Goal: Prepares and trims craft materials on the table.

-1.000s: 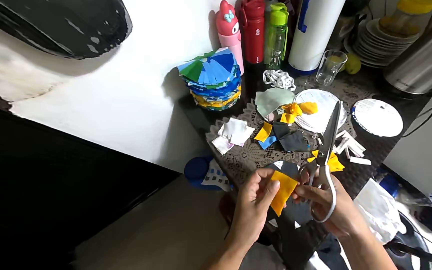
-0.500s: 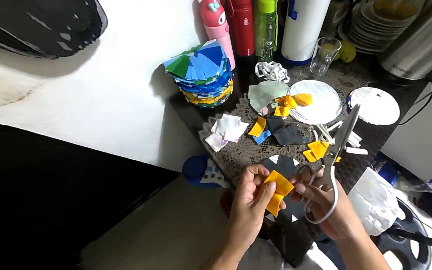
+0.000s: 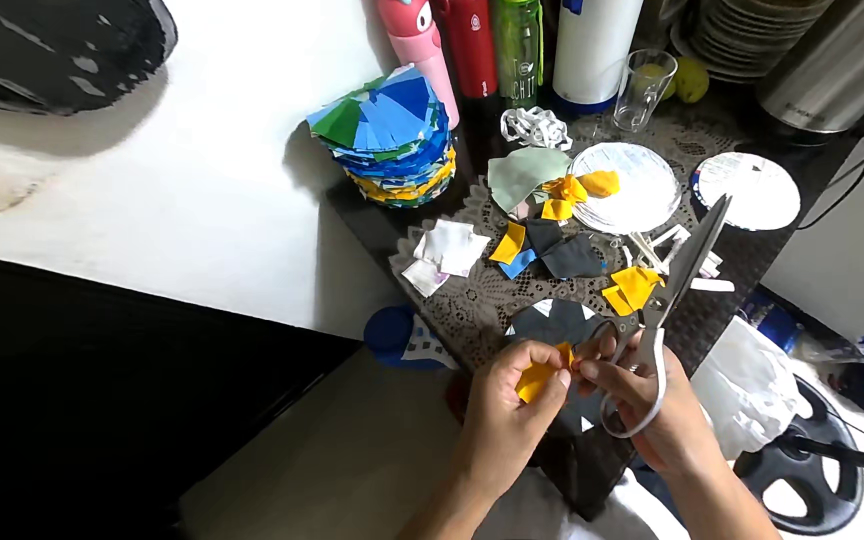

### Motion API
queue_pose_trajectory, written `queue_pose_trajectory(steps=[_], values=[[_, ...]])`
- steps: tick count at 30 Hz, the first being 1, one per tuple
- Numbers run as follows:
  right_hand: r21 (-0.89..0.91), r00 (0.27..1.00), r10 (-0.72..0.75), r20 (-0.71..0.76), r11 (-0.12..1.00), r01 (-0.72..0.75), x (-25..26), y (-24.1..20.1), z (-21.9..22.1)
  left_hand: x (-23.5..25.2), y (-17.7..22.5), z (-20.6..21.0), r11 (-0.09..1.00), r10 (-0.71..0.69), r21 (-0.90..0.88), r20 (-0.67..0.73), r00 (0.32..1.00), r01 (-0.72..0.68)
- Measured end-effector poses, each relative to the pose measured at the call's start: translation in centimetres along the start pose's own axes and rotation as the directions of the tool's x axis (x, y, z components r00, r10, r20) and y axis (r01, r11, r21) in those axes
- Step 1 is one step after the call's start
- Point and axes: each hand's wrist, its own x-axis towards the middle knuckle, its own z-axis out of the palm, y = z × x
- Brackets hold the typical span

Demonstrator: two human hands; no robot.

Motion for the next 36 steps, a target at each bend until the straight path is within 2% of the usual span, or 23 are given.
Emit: queue_pose_trajectory(steps=[5,13,19,36], values=[[-0.091,0.997,-0.077,0.004,0.993,0.077,0.15,0.23,-0.02,0.22,0.28,0.13,0.958,0.057,0.282,-0.045,0.997,-0.042],[-0.189,0.985,-0.167,0.035,0.967,0.170,0.42,0.73,-0.42,0.62,0.33,0.31,0.900,0.131,0.422,-0.027,0.991,-0.108],[-0.333,0.981,-0.191,0.024,0.924,0.188,0.33,0.50,-0.11,0.61,0.27,0.62,0.774,0.233,0.605,0.005,0.972,-0.189],[-0.505,0.979,-0.199,0.052,0.840,0.198,0.65,0.43,-0.20,0.53,0.36,0.59,0.670,0.251,0.710,0.058,0.966,-0.216]])
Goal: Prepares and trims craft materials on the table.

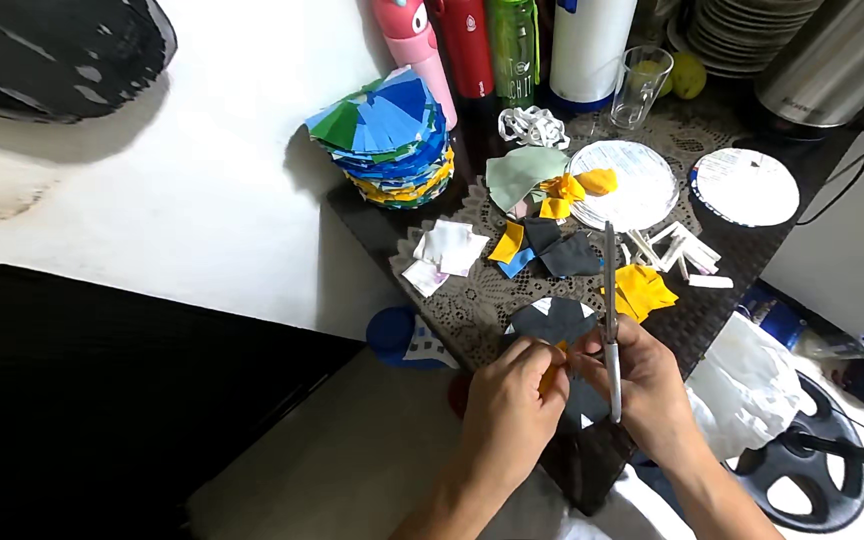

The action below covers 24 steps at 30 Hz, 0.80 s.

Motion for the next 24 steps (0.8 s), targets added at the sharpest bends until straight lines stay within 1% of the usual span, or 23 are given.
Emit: queue_pose_trajectory(steps=[6,12,16,21,24], values=[[-0.090,1.000,-0.004,0.022,0.996,0.006,0.03,0.09,-0.13,0.27,0.26,-0.19,0.992,0.030,0.124,0.040,0.999,-0.035],[-0.124,1.000,-0.024,0.011,0.992,0.025,0.13,0.33,0.11,0.36,0.27,-0.26,0.990,0.034,0.134,0.054,0.998,-0.041],[-0.096,1.000,-0.008,0.002,0.995,0.008,0.16,0.46,0.01,0.22,0.08,-0.25,0.998,-0.028,0.055,0.071,0.997,0.024],[0.058,0.996,0.087,-0.010,0.995,-0.087,0.28,0.20,-0.15,0.35,-0.32,-0.59,0.981,-0.132,-0.126,0.140,0.981,0.150],[0.144,0.996,0.093,-0.008,0.985,-0.091,0.30,0.42,-0.13,0.45,-0.55,-0.78,0.948,-0.183,-0.227,0.180,0.966,0.222]])
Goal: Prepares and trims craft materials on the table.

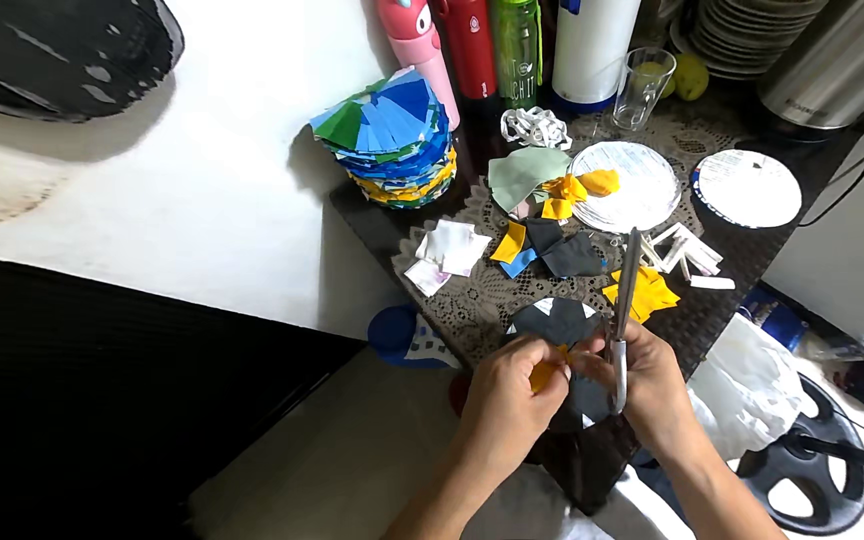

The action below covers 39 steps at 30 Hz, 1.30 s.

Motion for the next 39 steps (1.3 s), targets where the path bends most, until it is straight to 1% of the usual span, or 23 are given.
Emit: queue_pose_trajectory(steps=[3,9,12,14,16,20,23,26,29,32,34,36,37,38,39], values=[[0.025,1.000,-0.007,-0.006,1.000,0.007,0.0,-0.1,0.2,0.1,0.0,-0.1,0.999,-0.020,-0.039,0.005,1.000,0.020],[-0.122,0.990,-0.139,-0.005,0.983,0.137,-0.3,0.3,0.5,0.1,-0.1,0.0,0.997,0.054,0.058,-0.033,0.998,-0.052],[-0.076,0.993,-0.119,-0.013,0.990,0.118,-0.2,0.5,0.6,0.3,-0.3,0.2,0.994,0.087,0.069,-0.064,0.994,-0.082],[0.007,0.997,-0.070,-0.007,0.997,0.070,-0.1,0.4,0.6,0.4,-0.4,0.2,0.997,0.072,0.007,-0.071,0.995,-0.071],[0.107,1.000,-0.009,-0.001,0.994,0.009,0.0,0.2,0.5,0.6,-0.8,0.1,0.993,0.051,-0.101,-0.063,0.997,-0.057],[0.280,0.996,0.087,0.022,0.956,-0.090,0.3,-0.1,0.0,0.9,-1.7,-0.1,0.941,0.011,-0.338,-0.018,1.000,-0.017],[0.316,0.991,0.131,0.022,0.940,-0.131,0.3,-0.6,-0.2,0.9,-1.8,-0.3,0.843,-0.091,-0.525,0.066,0.994,0.112],[0.344,0.989,0.147,0.015,0.928,-0.143,0.3,-1.2,-0.3,0.8,-1.7,-0.5,0.703,-0.208,-0.665,0.146,0.967,0.252],[0.349,0.991,0.128,0.027,0.928,-0.129,0.7,-1.8,-0.7,1.0,-1.8,-0.9,0.532,-0.281,-0.785,0.191,0.941,0.318],[0.326,0.991,0.121,0.054,0.936,-0.132,1.3,-2.7,-1.1,1.2,-1.8,-1.5,0.345,-0.371,-0.857,0.250,0.894,0.383],[0.299,0.990,0.127,0.067,0.944,-0.142,1.7,-3.3,-1.3,1.3,-2.0,-1.9,0.288,-0.402,-0.868,0.273,0.874,0.404],[0.273,0.988,0.127,0.087,0.951,-0.146,2.2,-3.8,-1.4,1.4,-2.1,-2.0,0.287,-0.447,-0.864,0.261,0.855,0.414],[0.256,0.986,0.127,0.110,0.955,-0.152,2.5,-4.0,-1.5,1.4,-2.1,-2.0,0.314,-0.469,-0.852,0.245,0.848,0.419],[0.236,0.982,0.129,0.134,0.959,-0.159,2.8,-4.2,-1.5,1.4,-2.2,-1.9,0.374,-0.481,-0.826,0.215,0.850,0.421],[0.205,0.978,0.139,0.157,0.964,-0.170,3.1,-4.5,-1.6,1.3,-2.4,-1.8,0.467,-0.477,-0.782,0.171,0.862,0.413]])
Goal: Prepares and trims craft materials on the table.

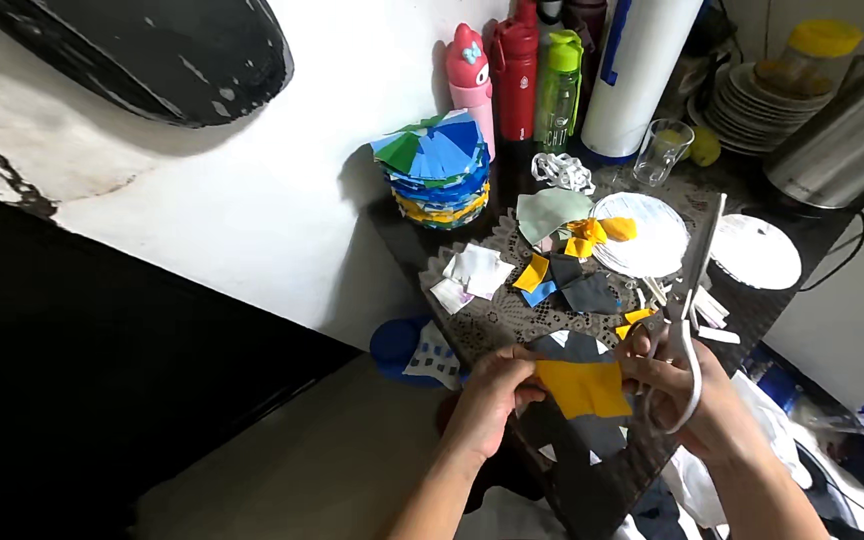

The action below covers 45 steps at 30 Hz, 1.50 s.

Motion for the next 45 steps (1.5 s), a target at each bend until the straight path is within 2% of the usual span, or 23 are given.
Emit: queue_pose_trajectory(steps=[4,6,7,9,11,13,15,17,19,21,23,27,30,33,36,38,39,42,45], values=[[-0.154,0.998,0.040,0.040,0.987,-0.034,1.0,-1.3,0.5,-0.1,-1.0,-0.5,0.890,0.183,0.426,-0.003,0.983,-0.164],[-0.219,0.996,0.034,0.086,0.976,-0.015,1.3,-1.6,0.8,-0.8,-0.9,-0.4,0.869,0.200,0.461,0.004,0.980,-0.179],[-0.252,0.993,0.028,0.114,0.968,0.001,1.4,-1.7,0.9,-1.2,-0.6,-0.3,0.899,0.153,0.412,0.026,0.988,-0.150],[-0.330,0.984,0.007,0.176,0.942,0.053,1.1,-1.6,1.5,-2.0,0.0,-0.3,0.972,-0.036,0.234,0.134,0.990,0.003],[-0.393,0.967,-0.013,0.253,0.912,0.115,0.5,-1.0,2.2,-2.2,0.5,-0.3,0.978,-0.203,0.091,0.246,0.948,0.185],[-0.427,0.947,0.030,0.321,0.896,0.117,-0.3,-0.4,3.1,-2.1,0.8,-0.2,0.957,-0.269,-0.029,0.274,0.923,0.288],[-0.439,0.931,0.078,0.356,0.894,0.093,-1.0,0.0,3.5,-2.2,0.8,0.2,0.948,-0.246,-0.136,0.251,0.936,0.286],[-0.399,0.941,0.007,0.338,0.907,0.136,-1.6,0.0,3.2,-2.2,0.8,0.6,0.945,-0.212,-0.203,0.216,0.953,0.256],[-0.331,0.962,-0.144,0.232,0.918,0.218,-2.0,-0.1,2.3,-2.3,0.8,0.8,0.958,-0.169,-0.201,0.179,0.969,0.205],[-0.338,0.972,-0.218,0.084,0.912,0.234,-2.3,-0.3,1.2,-2.6,0.8,1.0,0.966,-0.118,-0.203,0.191,0.974,0.157],[-0.321,0.978,-0.208,-0.015,0.927,0.193,-2.7,0.1,0.4,-2.9,0.8,1.3,0.967,-0.086,-0.217,0.215,0.973,0.133],[-0.291,0.975,-0.213,-0.061,0.938,0.186,-3.6,1.7,0.5,-3.6,0.7,2.1,0.973,-0.053,-0.206,0.244,0.968,0.105],[-0.284,0.977,-0.183,-0.109,0.948,0.146,-3.5,1.7,1.2,-3.8,0.6,2.5,0.968,-0.090,-0.207,0.259,0.962,0.146],[-0.320,0.965,-0.223,-0.139,0.932,0.170,-3.2,1.6,1.8,-3.6,0.0,2.7,0.935,-0.173,-0.244,0.317,0.933,0.256],[-0.417,0.929,-0.361,-0.084,0.860,0.296,-3.2,1.4,1.9,-2.9,-1.7,2.5,0.844,-0.188,-0.394,0.420,0.888,0.365],[-0.494,0.919,-0.394,-0.014,0.802,0.337,-3.5,1.0,1.7,-2.5,-2.7,2.4,0.813,-0.132,-0.453,0.466,0.875,0.365],[-0.522,0.922,-0.387,0.007,0.785,0.333,-3.6,0.7,1.7,-2.5,-2.9,2.4,0.832,-0.119,-0.437,0.461,0.879,0.341],[-0.557,0.934,-0.354,0.034,0.770,0.312,-4.1,-0.1,1.7,-2.7,-2.5,3.2,0.939,-0.091,-0.286,0.335,0.938,0.193],[-0.516,0.942,-0.332,0.043,0.800,0.306,-4.3,-0.6,1.6,-2.8,-1.8,3.7,0.968,-0.046,-0.228,0.239,0.970,0.102]])
